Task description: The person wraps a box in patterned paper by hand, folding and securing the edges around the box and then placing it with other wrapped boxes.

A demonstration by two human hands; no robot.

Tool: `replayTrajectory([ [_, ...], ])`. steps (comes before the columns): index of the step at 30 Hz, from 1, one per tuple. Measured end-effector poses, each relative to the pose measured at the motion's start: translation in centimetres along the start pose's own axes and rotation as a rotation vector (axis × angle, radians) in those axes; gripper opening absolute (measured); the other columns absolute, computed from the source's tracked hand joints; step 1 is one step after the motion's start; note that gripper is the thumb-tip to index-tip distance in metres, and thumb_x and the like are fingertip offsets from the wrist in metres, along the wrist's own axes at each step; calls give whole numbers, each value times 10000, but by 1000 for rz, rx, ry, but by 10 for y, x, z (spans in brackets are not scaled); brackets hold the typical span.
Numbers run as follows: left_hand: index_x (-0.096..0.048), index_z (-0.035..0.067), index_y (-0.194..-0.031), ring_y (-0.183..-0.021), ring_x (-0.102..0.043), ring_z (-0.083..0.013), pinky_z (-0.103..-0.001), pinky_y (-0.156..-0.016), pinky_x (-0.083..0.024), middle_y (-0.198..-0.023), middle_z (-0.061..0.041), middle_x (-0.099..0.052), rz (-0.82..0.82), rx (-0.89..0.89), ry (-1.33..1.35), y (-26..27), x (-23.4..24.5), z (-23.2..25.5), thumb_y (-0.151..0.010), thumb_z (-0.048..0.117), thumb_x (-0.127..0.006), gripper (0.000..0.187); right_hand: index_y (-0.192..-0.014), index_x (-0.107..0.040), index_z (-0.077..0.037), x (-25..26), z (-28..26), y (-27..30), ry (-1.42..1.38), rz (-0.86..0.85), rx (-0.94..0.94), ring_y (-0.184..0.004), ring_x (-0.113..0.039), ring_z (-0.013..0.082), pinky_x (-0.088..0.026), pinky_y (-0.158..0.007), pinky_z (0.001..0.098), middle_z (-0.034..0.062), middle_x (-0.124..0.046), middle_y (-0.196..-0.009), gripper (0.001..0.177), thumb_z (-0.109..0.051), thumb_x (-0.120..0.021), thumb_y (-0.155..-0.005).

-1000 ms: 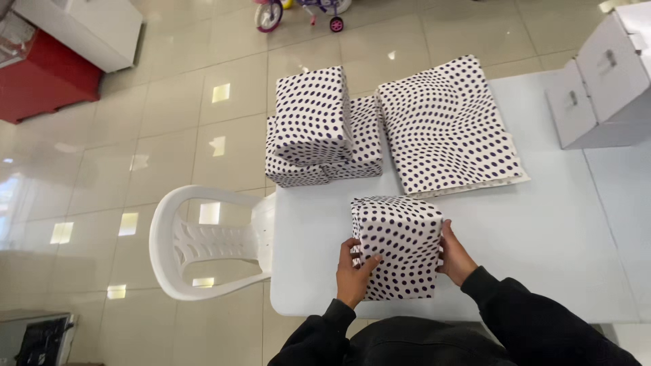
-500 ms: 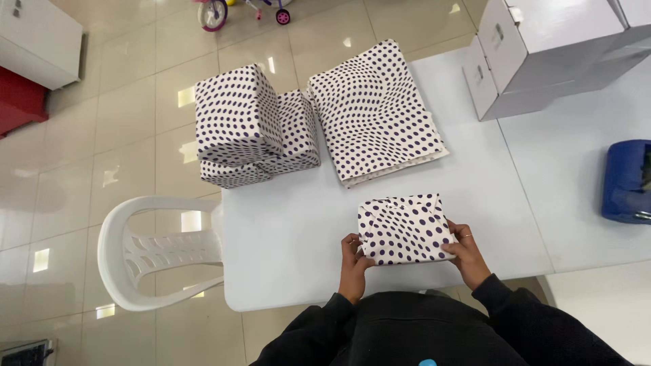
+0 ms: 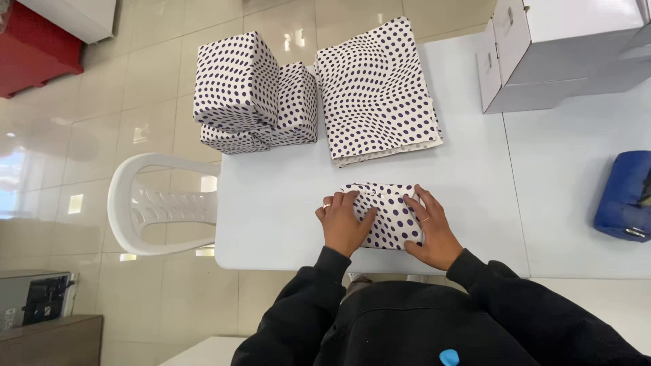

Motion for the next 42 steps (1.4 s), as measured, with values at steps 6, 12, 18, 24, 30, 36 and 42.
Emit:
replayTrajectory([
  [6,-772,157,-1180,-1160,-552,-271,-537,-1062,-381,-1080,-46,-639,-70,95,16,-28,-1,3,-947,630,-690,534,-1706,-300,-225,0,-2,-4,156,-84,-21,-1640,-129,507,-223,-1303,686,188,-133,-1785,1077,-337,-771,-744],
  [12,-807,213,-1082,-1088,-597,-231,-521,-1089,-374,-929,8,-674,-56,203,158,-36,-4,-7,-959,495,-745,313,-1693,-338,-241,0,-1,-6,179,-108,-47,-1641,-151,483,-269,-1290,662,140,-163,-1777,1067,-389,-792,-739],
  [18,-809,205,-1102,-1088,-648,-257,-525,-1097,-381,-949,-16,-749,-84,193,69,-36,13,7,-957,407,-758,254,-1631,-447,-237,9,-6,-22,293,-102,-27,-1652,-144,455,-253,-1297,661,84,-254,-1749,858,-485,-751,-867],
  [24,-775,305,-1281,-1429,-479,-391,-564,-1152,-371,-1498,-24,-582,-181,-255,-130,-43,10,53,-943,150,-595,413,-1566,-530,-315,1,11,-41,245,-116,-13,-1640,-183,444,-268,-1274,725,11,-329,-1704,754,-490,-735,-862],
  [30,-809,259,-1065,-1361,-534,-259,-521,-1141,-409,-1289,14,-693,-281,-455,-237,-65,-3,51,-947,265,-716,150,-1527,-580,-341,7,12,-44,254,-82,14,-1625,-262,375,-310,-1250,716,-36,-415,-1653,683,-329,-569,-845],
  [36,-727,237,-1024,-1181,-707,-258,-495,-1101,-422,-1031,7,-809,-444,-591,-102,-67,5,60,-1044,259,-698,42,-1542,-595,-346,16,3,-40,304,-127,14,-1638,-256,366,-310,-1259,689,-28,-424,-1675,695,-212,-470,-872],
  [42,-728,233,-1099,-1121,-689,-283,-518,-1075,-452,-1021,-24,-796,-495,-640,-179,-63,11,68,-1060,310,-664,108,-1567,-563,-354,15,0,-40,358,-150,-3,-1642,-249,360,-314,-1267,670,-20,-403,-1689,665,-227,-480,-920],
])
Point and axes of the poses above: each hand's wrist, its own y-axis away from the middle knuckle, its own x-axis out of the back of the hand, z = x × y, the point moved 8 cm from there along -y, towards the middle knuckle
